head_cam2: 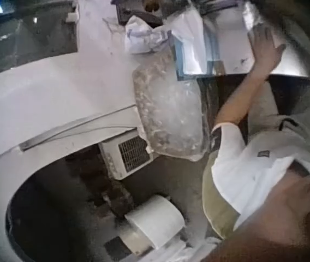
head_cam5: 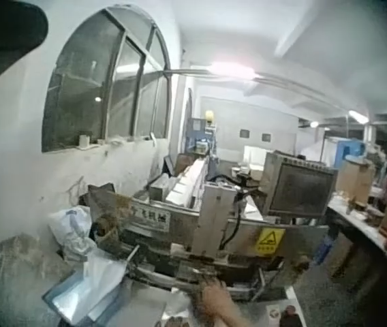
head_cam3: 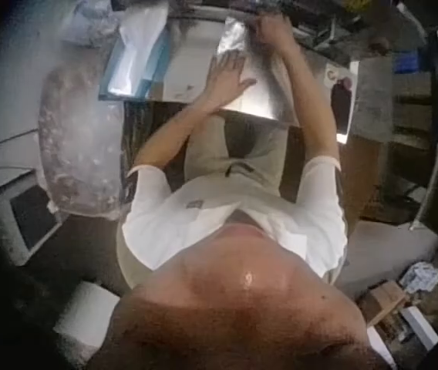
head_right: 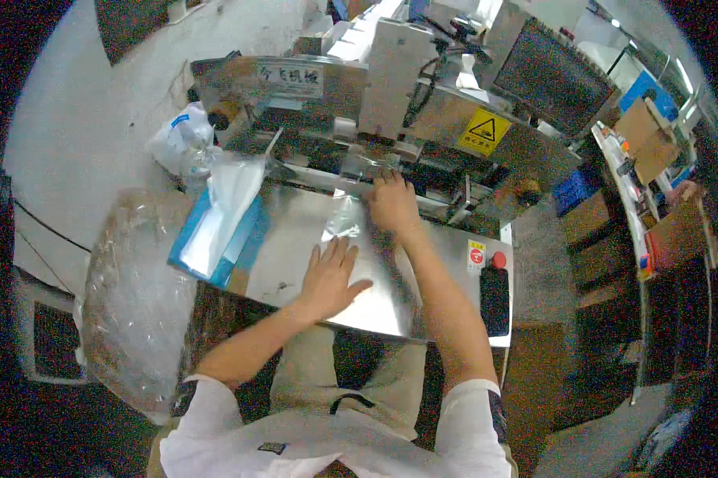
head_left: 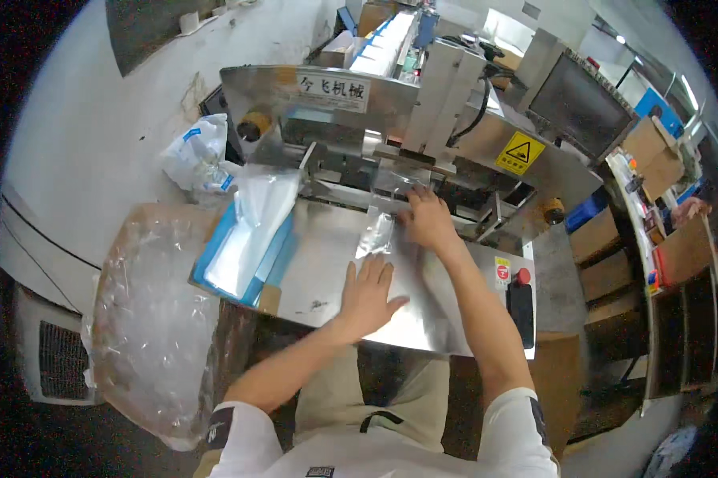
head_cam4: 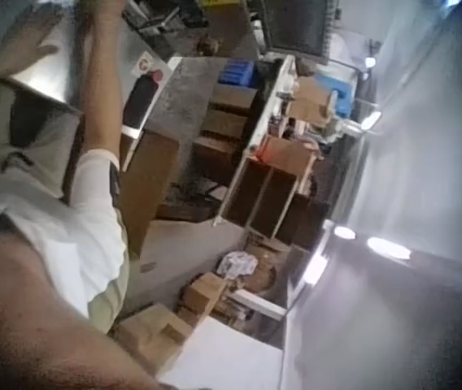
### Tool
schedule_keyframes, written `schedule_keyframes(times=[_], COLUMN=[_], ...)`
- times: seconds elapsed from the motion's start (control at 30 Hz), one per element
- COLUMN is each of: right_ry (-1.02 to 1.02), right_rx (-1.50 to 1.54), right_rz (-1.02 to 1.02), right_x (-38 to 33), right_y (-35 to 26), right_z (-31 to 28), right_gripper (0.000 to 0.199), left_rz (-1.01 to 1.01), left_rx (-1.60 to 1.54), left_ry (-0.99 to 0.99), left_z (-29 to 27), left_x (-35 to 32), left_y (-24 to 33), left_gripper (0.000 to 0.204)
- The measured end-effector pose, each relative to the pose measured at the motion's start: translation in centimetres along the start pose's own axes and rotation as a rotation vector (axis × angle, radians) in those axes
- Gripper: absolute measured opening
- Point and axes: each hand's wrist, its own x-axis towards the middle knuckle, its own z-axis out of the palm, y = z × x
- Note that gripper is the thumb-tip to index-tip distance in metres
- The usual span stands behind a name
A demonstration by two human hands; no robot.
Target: Insert small white boxes into plastic bags and then place the bagged items into a cardboard shipping container.
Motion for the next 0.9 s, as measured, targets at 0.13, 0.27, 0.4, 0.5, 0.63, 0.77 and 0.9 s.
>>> schedule_keyframes(times=[0.13, 0.27, 0.4, 0.5, 0.63, 0.77, 0.9], right_ry=[-0.021, -0.008, 0.001, 0.078, 0.102, 0.088, 0.065], right_rx=[0.053, 0.067, 0.072, 0.11, 0.034, 0.026, 0.019], right_rz=[0.041, 0.007, 0.041, -0.006, -0.02, -0.005, 0.0], right_x=[0.2, -0.2, -0.4, -0.3, 0.1, 0.6, 1.4], right_y=[0.2, -0.2, -0.1, 0.3, 0.6, 1.1, 0.6], right_z=[-0.4, -0.7, -1.0, -1.2, -1.2, -1.6, -2.4], right_gripper=[0.054, 0.052, 0.048, 0.046, 0.044, 0.045, 0.045], left_rz=[-0.052, -0.044, -0.026, -0.028, -0.076, -0.128, -0.188], left_rx=[-0.036, -0.024, 0.002, 0.003, -0.026, -0.085, -0.131], left_ry=[0.09, 0.2, 0.239, 0.219, 0.233, 0.29, 0.336], left_z=[0.1, 0.3, 0.7, 0.6, 0.7, 0.2, -0.5], left_x=[-3.0, -3.5, -3.8, -3.6, -3.6, -3.2, -3.3], left_y=[0.9, 1.0, 1.3, 1.5, 1.4, 1.6, 1.5], left_gripper=[0.062, 0.059, 0.057, 0.057, 0.061, 0.067, 0.073])
